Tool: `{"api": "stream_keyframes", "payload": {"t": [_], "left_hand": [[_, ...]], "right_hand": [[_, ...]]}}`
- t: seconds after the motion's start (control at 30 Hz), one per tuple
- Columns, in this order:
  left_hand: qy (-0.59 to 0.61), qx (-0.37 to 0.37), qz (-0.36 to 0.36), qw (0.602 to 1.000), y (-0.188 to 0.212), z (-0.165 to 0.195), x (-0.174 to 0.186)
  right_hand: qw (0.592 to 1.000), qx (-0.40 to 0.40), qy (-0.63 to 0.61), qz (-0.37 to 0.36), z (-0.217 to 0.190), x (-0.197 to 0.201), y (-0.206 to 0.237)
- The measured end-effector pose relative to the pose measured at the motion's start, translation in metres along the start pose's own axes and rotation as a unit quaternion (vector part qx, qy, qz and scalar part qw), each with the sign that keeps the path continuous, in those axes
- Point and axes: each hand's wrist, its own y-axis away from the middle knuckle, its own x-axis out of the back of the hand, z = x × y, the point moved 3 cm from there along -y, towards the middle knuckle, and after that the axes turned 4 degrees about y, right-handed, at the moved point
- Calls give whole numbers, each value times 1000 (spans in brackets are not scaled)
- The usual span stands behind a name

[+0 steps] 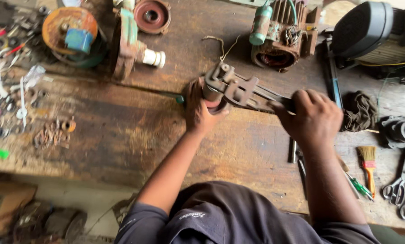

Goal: The person takes a pipe wrench from a wall tool rack, clamps it onto a cylindrical component seated in a pump housing on the workbench, and turns it to loosen the part. They then lift the component out, set the housing pieces aside, and scrape rust from the inside of a green pump cover with a metal tool.

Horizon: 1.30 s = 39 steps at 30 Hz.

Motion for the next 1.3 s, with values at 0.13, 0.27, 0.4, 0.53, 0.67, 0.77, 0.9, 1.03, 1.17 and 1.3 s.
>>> {"api": "stream_keyframes", "payload": {"t": [0.13, 0.27, 0.4, 0.53, 0.67, 0.77, 0.9, 1.03, 1.17, 1.3], "left_hand": [[-85, -63, 67, 992, 44, 12, -3], [-56, -51, 2, 997, 105, 20, -15], [-206, -225, -246, 920, 109, 16, -31], [-238, -346, -417, 806, 93, 28, -54], [-213, -374, -458, 778, 68, 35, -68], [-174, -389, -472, 772, 53, 27, -70], [-136, -393, -461, 784, 49, 5, -71], [-130, -388, -440, 799, 56, -14, -73], [-156, -391, -422, 803, 58, -28, -73], [-123, -377, -429, 811, 60, -37, -70]], "right_hand": [[998, 28, -48, 1, 3, 6, 3], [996, 41, -79, 29, 9, 10, 4], [992, 32, -124, 17, 11, 11, 7], [988, 21, -148, 25, 13, 13, 8], [986, 20, -159, 52, 13, 18, 6], [984, 6, -170, 49, 13, 19, 11], [983, -66, -131, 107, 17, 11, 35], [957, -178, -187, 132, 17, -26, 60], [765, -258, -490, 329, 18, -69, 66], [689, -287, -510, 427, 24, -91, 71]]}}
